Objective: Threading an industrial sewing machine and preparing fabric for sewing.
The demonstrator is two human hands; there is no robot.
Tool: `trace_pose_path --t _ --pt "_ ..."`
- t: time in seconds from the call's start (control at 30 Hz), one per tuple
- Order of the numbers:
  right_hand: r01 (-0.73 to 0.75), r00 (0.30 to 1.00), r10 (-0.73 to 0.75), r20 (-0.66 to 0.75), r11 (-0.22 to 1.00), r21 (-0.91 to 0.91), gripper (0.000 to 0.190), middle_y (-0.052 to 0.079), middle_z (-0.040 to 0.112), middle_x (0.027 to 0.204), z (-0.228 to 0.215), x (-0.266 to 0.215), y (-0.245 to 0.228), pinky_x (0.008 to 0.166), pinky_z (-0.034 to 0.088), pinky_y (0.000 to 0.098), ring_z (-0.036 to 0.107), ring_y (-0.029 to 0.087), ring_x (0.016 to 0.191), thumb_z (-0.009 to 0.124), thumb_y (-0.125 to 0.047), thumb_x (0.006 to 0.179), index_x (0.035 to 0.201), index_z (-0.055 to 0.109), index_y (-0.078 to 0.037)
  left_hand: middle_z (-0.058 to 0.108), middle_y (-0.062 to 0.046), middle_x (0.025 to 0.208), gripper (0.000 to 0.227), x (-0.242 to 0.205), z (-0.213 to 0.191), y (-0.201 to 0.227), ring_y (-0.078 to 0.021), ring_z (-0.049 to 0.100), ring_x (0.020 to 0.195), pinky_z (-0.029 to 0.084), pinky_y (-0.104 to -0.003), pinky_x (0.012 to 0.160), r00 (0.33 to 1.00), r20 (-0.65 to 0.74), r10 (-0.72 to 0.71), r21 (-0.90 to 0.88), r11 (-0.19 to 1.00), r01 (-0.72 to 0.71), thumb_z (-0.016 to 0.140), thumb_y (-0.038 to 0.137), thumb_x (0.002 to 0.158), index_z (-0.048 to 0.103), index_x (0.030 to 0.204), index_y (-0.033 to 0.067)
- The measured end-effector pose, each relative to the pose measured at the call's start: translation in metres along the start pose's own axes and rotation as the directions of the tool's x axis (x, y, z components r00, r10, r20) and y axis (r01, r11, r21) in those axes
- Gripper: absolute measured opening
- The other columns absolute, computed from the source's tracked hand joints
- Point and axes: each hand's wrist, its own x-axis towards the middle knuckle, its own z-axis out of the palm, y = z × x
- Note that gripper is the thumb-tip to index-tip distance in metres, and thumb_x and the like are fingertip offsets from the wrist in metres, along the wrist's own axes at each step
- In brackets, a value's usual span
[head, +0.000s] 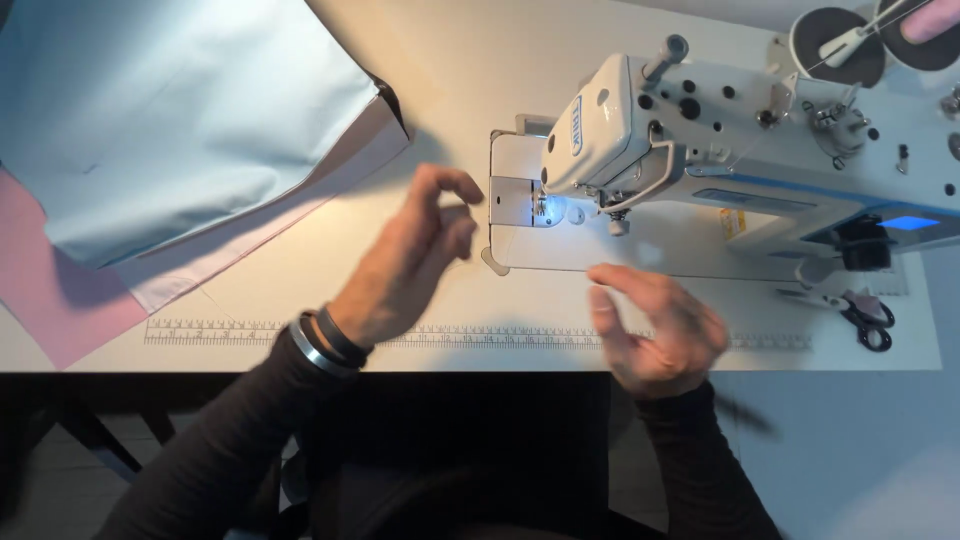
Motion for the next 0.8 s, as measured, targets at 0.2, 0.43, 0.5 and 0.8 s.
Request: trace_pose_path --t 0.2,0.43,0.5,0.8 --pt "-0.151 0.963 0.070 0.261 0.940 0.305 0.037 0.007 0.075 0.114 0.009 0.016 -0.014 0.087 0.060 0.0317 0.075 0.020 0.097 0.084 -0.021 0.089 0.121 0.070 -0.006 0.052 -0.003 0.090 0.024 -0.012 0.030 0.003 -0.0090 0.049 0.083 0.050 -0.027 0.079 0.978 0.143 -0.154 -0.108 0.980 0.170 0.048 0.015 0.111 0.038 0.132 0.0056" --pt "-0.216 0.948 0.091 0.304 0.887 0.409 0.030 0.005 0.075 0.109 0.021 0.016 0.001 0.081 0.061 0.0313 0.075 0.019 0.094 0.082 -0.016 0.089 0.115 0.070 -0.009 0.052 -0.001 0.095 0.024 -0.005 0.041 -0.003 -0.0075 0.051 0.085 0.051 -0.026 0.082 0.965 0.170 -0.198 -0.250 0.939 0.236 0.048 0.013 0.110 0.039 0.130 0.0048" --pt "-0.152 0.967 0.048 0.251 0.899 0.411 0.022 0.002 0.075 0.104 0.025 0.009 0.002 0.081 0.060 0.0312 0.074 0.020 0.092 0.080 -0.011 0.092 0.112 0.070 -0.011 0.053 0.000 0.098 0.023 -0.007 0.046 -0.003 -0.0072 0.051 0.086 0.051 -0.025 0.083 0.961 0.174 -0.217 -0.266 0.929 0.257 0.048 0.012 0.109 0.038 0.129 0.0048" --pt "-0.165 0.968 0.104 0.228 0.948 0.270 0.018 0.002 0.067 0.100 0.036 0.006 0.005 0.084 0.056 0.0343 0.069 0.022 0.091 0.076 -0.006 0.097 0.107 0.061 -0.007 0.045 0.001 0.087 0.017 -0.008 0.048 -0.013 -0.0065 0.041 0.080 0.043 -0.024 0.074 0.975 0.130 -0.182 -0.296 0.931 0.213 0.049 0.014 0.112 0.043 0.124 0.0042"
